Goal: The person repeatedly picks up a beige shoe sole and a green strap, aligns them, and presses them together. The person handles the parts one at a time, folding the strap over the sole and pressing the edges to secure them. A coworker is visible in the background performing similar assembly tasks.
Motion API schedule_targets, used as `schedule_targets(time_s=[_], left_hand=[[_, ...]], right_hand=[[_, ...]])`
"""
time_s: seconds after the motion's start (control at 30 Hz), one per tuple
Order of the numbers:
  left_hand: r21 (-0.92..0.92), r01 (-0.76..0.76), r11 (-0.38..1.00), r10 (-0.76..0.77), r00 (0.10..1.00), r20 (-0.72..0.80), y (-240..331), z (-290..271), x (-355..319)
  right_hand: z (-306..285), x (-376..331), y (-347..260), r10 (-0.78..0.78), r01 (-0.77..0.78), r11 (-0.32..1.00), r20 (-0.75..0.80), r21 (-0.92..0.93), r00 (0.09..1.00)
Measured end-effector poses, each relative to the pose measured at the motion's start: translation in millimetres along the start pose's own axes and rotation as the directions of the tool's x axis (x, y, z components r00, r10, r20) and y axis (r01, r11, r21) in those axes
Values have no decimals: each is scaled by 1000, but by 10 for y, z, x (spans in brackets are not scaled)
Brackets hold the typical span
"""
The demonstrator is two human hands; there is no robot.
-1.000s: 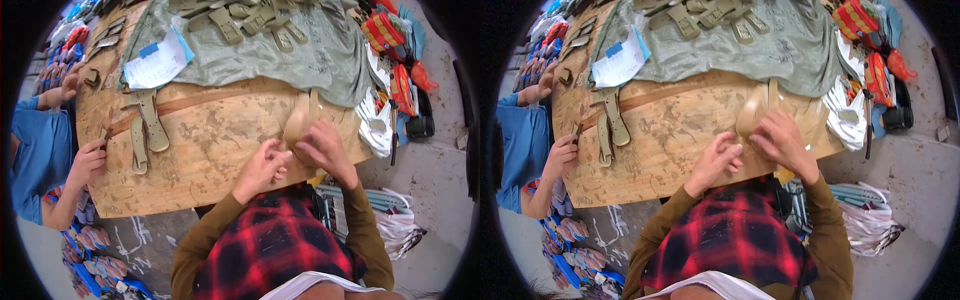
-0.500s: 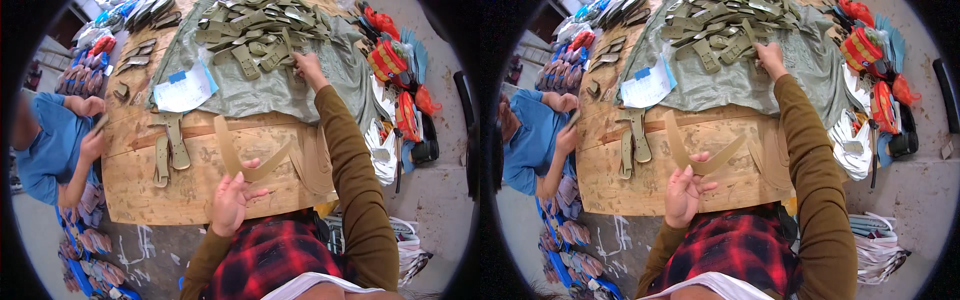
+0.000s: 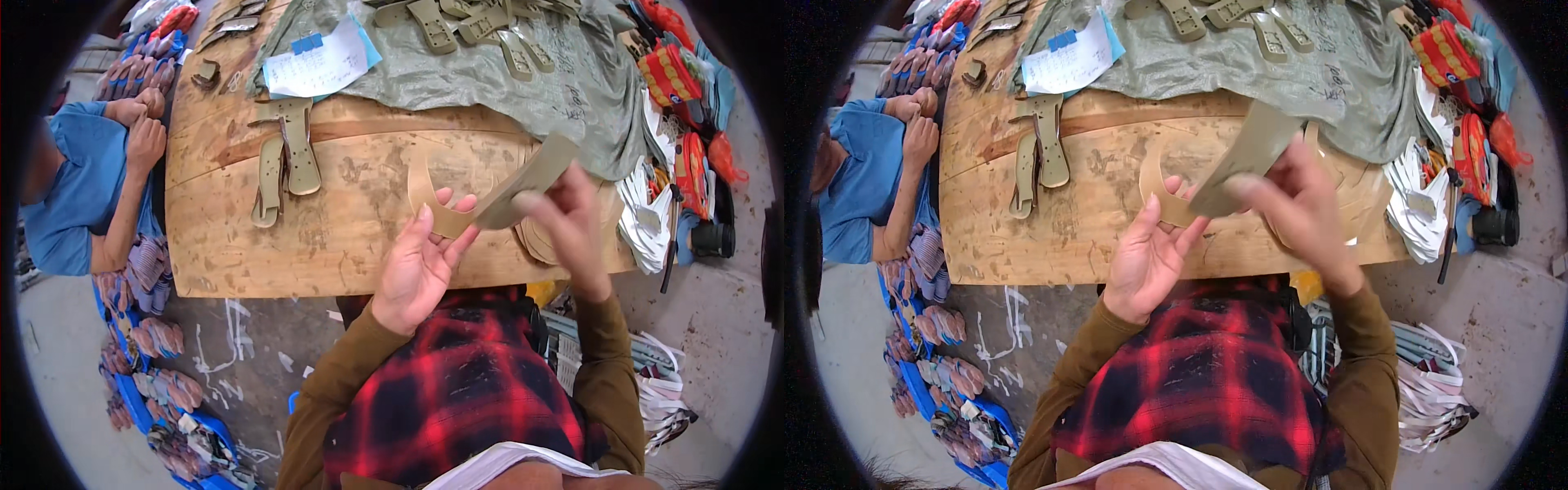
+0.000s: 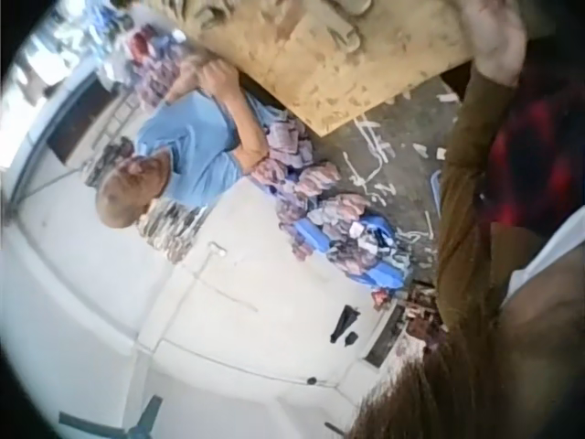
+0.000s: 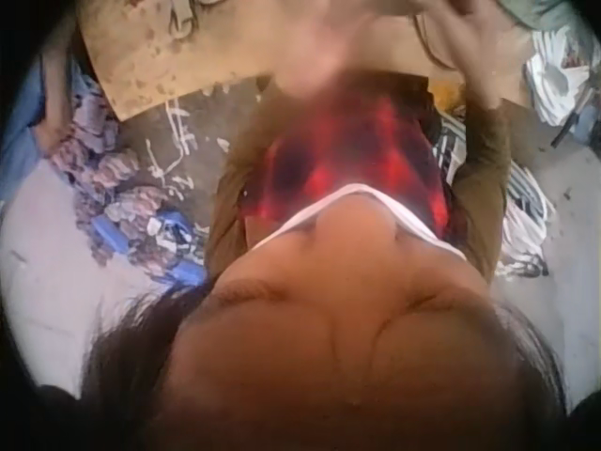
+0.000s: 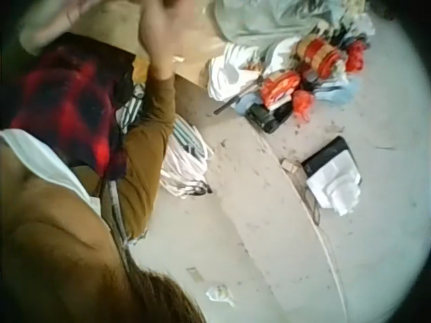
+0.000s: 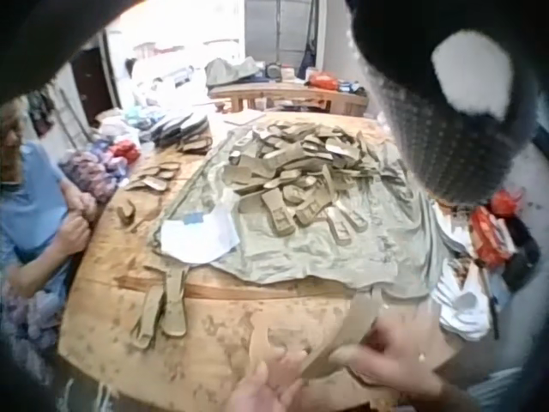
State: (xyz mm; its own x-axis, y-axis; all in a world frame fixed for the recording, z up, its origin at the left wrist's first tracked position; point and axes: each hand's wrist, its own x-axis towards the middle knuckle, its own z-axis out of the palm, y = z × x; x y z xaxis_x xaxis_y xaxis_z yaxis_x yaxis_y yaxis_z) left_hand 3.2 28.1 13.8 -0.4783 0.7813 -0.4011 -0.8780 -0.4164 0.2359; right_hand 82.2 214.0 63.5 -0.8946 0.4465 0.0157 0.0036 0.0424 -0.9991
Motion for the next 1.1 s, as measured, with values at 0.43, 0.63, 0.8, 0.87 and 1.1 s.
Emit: schedule_targets(time_s=[0.43,0.63,0.8,0.87,1.1], left_hand=[[49,-50,998,53,997,-55,-141,10,-120],[41,-57,998,59,997,-46,-155,14,-125],[57,-61,996,62,998,-26,-161,21,-118],[68,-65,996,66,998,-23,-160,15,-119],[134,-60,989,53,997,61,-61,69,-139]], right_hand=[[301,-187,374,-383,416,830,162,-372,909],[305,-195,411,-385,411,833,145,-370,912],[299,-198,396,-393,421,817,153,-395,907],[304,-198,379,-410,439,787,165,-433,897],[306,-258,421,-528,536,702,162,-469,834]])
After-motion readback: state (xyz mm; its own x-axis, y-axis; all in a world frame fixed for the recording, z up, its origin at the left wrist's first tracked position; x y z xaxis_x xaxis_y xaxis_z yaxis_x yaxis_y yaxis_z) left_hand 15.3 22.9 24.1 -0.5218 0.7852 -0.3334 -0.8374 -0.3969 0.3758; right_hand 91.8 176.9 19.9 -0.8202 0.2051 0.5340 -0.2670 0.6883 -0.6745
